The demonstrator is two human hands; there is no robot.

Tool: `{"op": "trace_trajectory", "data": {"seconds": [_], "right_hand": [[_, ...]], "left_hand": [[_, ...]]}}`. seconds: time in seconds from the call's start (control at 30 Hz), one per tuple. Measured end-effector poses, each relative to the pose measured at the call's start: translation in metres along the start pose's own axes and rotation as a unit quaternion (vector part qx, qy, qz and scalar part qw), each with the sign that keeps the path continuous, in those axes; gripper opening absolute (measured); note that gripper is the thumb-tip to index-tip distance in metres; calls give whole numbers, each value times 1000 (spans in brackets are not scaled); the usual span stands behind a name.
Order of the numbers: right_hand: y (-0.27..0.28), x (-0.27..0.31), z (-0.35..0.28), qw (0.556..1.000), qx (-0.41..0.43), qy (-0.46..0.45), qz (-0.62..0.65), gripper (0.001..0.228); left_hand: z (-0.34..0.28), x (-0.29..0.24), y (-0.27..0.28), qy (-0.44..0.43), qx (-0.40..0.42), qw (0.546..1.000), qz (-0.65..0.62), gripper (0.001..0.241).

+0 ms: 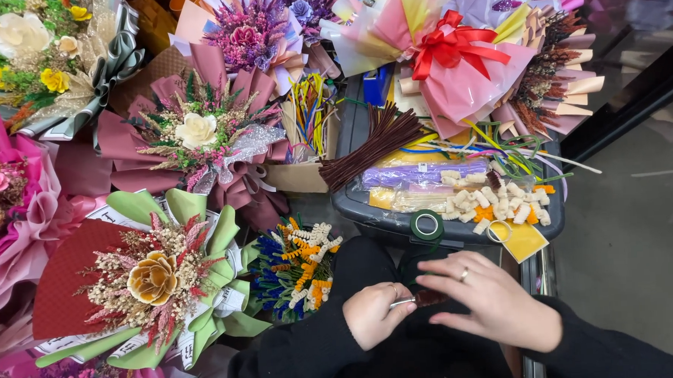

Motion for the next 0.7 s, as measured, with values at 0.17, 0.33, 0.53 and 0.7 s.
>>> {"op": "trace_trajectory", "data": {"seconds": [0.17,0.33,0.53,0.7], "right_hand": [[-16,8,13,998,-13,49,-24,22],[-26,-34,-19,996,52,-71,26,17],[-36,-140,-98,933,67,-298,188,20],[-45,-244,-158,789,-155,-516,294,32]], "left_hand": [[4,5,-7,-10,2,999,-33,19],[18,34,-28,44,46,997,-48,15],[49,161,-91,120,165,945,-255,15],[80,240,-191,162,311,790,-503,16]]}}
Point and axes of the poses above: each hand's wrist, its own z-axis towards the middle knuckle, its own y-axis out of the back of the hand, x = y × z, the point moved 2 cm from there along z, towards the middle knuckle, and after that the axes turned 12 degrees about y, right-handed, at the moved point
